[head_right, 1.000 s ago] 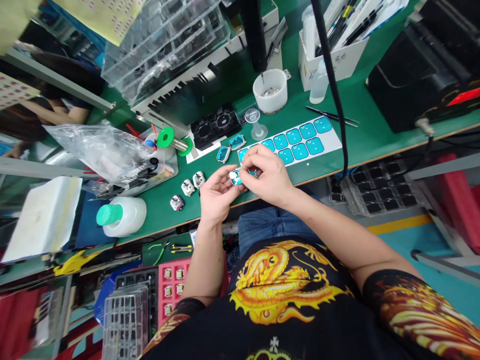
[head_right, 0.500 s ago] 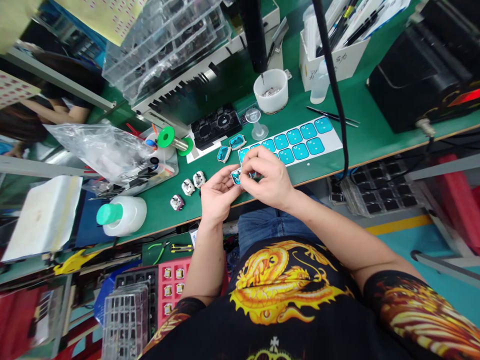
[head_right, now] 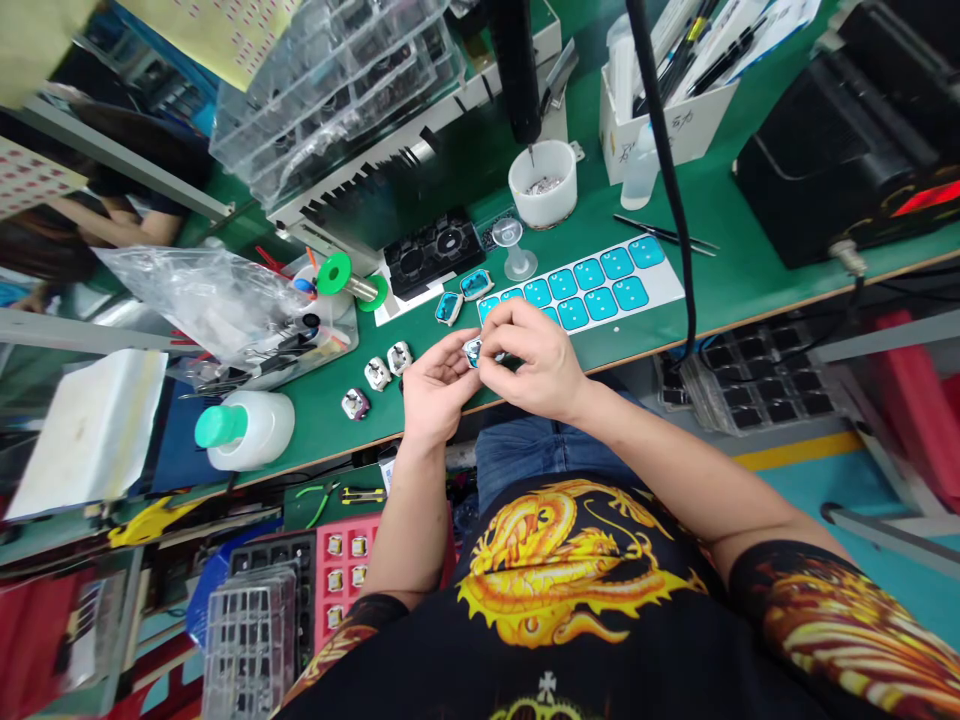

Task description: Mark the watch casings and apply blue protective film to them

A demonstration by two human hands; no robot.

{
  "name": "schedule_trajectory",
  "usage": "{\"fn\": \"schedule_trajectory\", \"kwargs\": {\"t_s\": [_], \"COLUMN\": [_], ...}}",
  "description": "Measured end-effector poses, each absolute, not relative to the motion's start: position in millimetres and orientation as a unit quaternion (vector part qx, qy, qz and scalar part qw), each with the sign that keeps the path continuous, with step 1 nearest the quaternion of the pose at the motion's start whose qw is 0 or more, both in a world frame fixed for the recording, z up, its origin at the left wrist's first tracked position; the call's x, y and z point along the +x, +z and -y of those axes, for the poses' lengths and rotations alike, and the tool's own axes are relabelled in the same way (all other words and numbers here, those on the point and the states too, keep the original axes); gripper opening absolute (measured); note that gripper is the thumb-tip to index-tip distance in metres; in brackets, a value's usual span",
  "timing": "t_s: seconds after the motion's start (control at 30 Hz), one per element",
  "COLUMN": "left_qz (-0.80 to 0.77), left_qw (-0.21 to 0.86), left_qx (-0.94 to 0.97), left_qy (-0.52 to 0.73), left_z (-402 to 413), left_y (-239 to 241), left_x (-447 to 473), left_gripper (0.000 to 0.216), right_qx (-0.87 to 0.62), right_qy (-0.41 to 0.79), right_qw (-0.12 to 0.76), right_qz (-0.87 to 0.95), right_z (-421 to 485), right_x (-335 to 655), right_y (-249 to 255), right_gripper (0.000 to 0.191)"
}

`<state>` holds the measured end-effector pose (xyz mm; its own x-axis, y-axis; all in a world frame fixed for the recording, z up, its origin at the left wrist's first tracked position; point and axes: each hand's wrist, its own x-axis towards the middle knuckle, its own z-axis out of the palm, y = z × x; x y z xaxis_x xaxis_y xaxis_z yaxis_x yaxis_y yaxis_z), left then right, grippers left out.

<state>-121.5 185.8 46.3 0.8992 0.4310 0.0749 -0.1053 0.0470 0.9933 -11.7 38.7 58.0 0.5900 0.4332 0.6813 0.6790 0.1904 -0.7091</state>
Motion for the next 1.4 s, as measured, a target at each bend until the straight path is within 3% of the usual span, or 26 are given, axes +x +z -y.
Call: {"fn": "schedule_trajectory", "kwargs": {"t_s": [0.53, 1.4], "left_qz": [-0.114, -0.095], "left_qw": [0.712, 0.738], "left_qx": [0.667, 0.642], "left_qy": [0.189, 0.187], "left_z": [-187.4, -185.5], "left_y": [44.6, 48.3], "left_x": [-122.7, -121.3], "left_gripper": [0.056, 0.054], "right_qx": [-0.594, -0.631], "right_qy": [-0.103, -0.085], "right_qw": [0.627, 0.656], "right_qz": [0.493, 0.405], "right_z": [-37.3, -42.3], "right_x": [-10.0, -11.8], "right_y": [59.1, 59.1], "right_gripper": [0.013, 0.014]}}
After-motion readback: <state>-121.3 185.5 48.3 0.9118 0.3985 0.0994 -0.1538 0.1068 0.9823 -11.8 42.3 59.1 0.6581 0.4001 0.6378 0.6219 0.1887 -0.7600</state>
